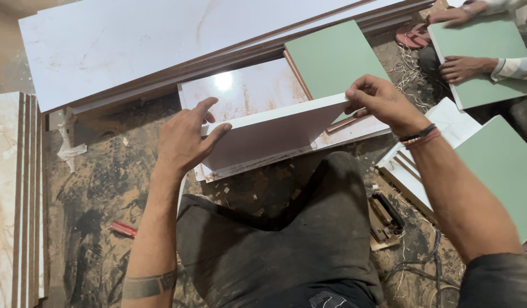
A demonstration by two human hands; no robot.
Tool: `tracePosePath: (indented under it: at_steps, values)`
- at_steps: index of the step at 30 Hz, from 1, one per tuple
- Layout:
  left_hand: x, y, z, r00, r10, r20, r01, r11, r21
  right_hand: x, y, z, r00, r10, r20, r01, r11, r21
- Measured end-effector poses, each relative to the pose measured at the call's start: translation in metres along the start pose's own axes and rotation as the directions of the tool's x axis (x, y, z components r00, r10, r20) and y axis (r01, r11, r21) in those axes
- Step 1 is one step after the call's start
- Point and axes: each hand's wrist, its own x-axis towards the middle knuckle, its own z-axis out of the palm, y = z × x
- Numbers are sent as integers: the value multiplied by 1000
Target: The person sits on the floor of a workshop and irons white edge banding tape onto the edges of laminated boards using a handheld edge-banding iron, pressing the tape along the panel edge. They then set panels aside, pick up new boards, and trim the applied banding with a utility knife.
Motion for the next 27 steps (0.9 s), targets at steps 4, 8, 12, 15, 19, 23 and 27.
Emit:
tracePosePath:
  at_steps: [4,8,12,15,19,23,27]
  values:
    - [-3,-2,1,998,45,-34,-47,997,-68,8,28,3,997,16,-70,-10,996,86]
    - [-13,-19,1,974,173,-148,-198,966,-168,8,28,2,994,-6,-111,7,1000,8]
    - [-38,-45,6,989,11,-151,-82,877,-474,4,-3,-1,890,-329,-316,60,771,-634]
    - [-46,-62,19,979,-74,-190,-51,812,-582,25,-25,14,759,-651,-31,344,441,-829]
    - [-56,-67,46,968,-247,-51,97,552,-828,51,-29,43,986,24,163,119,584,-803]
    - [-60,-69,58,954,-297,-31,106,434,-895,56,-52,94,979,41,201,172,368,-914]
    - [-63,-66,65,951,-300,-72,98,515,-852,72,-82,243,892,-175,417,445,506,-739]
